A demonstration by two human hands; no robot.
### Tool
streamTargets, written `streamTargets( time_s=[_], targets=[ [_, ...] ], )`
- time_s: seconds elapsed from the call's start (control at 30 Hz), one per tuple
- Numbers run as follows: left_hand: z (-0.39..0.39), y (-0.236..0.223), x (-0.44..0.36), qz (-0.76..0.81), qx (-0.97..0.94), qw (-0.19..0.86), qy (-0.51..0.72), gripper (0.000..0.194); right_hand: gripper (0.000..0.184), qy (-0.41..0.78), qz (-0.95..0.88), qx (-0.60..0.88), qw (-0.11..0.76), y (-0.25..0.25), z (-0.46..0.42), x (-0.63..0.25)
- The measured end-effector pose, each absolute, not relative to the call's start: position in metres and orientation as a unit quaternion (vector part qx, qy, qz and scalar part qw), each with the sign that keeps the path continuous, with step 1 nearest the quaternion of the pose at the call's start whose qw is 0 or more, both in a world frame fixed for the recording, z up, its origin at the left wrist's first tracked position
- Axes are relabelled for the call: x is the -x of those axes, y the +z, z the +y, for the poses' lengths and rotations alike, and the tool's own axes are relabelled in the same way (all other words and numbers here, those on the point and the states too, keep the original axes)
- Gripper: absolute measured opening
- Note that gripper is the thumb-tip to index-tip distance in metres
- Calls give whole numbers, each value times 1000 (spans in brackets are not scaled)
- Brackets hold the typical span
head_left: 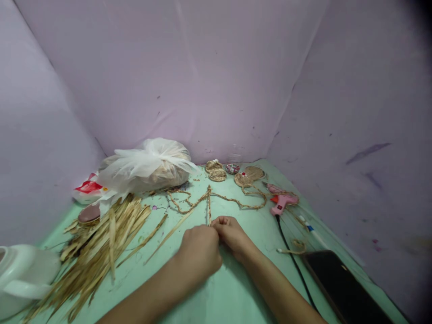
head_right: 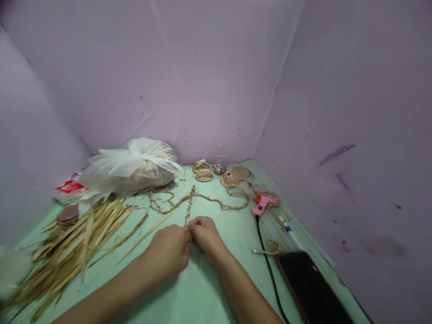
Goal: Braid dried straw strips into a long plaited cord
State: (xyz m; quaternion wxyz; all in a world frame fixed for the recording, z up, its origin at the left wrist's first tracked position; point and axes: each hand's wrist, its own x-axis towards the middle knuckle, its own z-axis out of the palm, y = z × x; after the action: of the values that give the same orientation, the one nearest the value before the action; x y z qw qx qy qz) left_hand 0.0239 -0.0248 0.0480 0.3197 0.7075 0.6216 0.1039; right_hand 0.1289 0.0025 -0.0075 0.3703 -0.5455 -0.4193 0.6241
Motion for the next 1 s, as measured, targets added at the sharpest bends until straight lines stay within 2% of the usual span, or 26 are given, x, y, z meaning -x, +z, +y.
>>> streamTargets(
  time_s=[0.07,0.1,0.23,0.3,0.37,0.47,0.57,0.77,0.87,1.0],
  targets=[
    [-11,53,-12,634,-705,292,127,13,6,630,-442,527,361,-7,4,-132],
    [-5,54,-6,648,-676,314,158,13,7,636,-450,517,354,-7,5,-134],
    [12,46,2,651,-485,542,215,26,8,660,-454,485,350,-6,8,-137],
    [14,36,0,594,-449,639,191,19,10,674,-450,464,358,-6,7,-136],
    [14,27,-2,551,-440,686,178,15,12,678,-449,456,361,-5,7,-135],
    [14,19,-2,552,-461,670,185,14,11,648,-481,480,344,-3,7,-137],
    [14,17,-4,601,-506,596,170,15,6,560,-582,513,291,-3,7,-141],
    [13,4,-12,632,-584,468,202,15,16,198,-785,561,174,2,0,-142],
    [11,2,-15,626,-571,479,230,17,17,126,-781,600,118,12,-8,-138],
    [6,9,-18,628,-510,534,244,19,18,106,-756,642,74,25,-18,-128]
  ],
)
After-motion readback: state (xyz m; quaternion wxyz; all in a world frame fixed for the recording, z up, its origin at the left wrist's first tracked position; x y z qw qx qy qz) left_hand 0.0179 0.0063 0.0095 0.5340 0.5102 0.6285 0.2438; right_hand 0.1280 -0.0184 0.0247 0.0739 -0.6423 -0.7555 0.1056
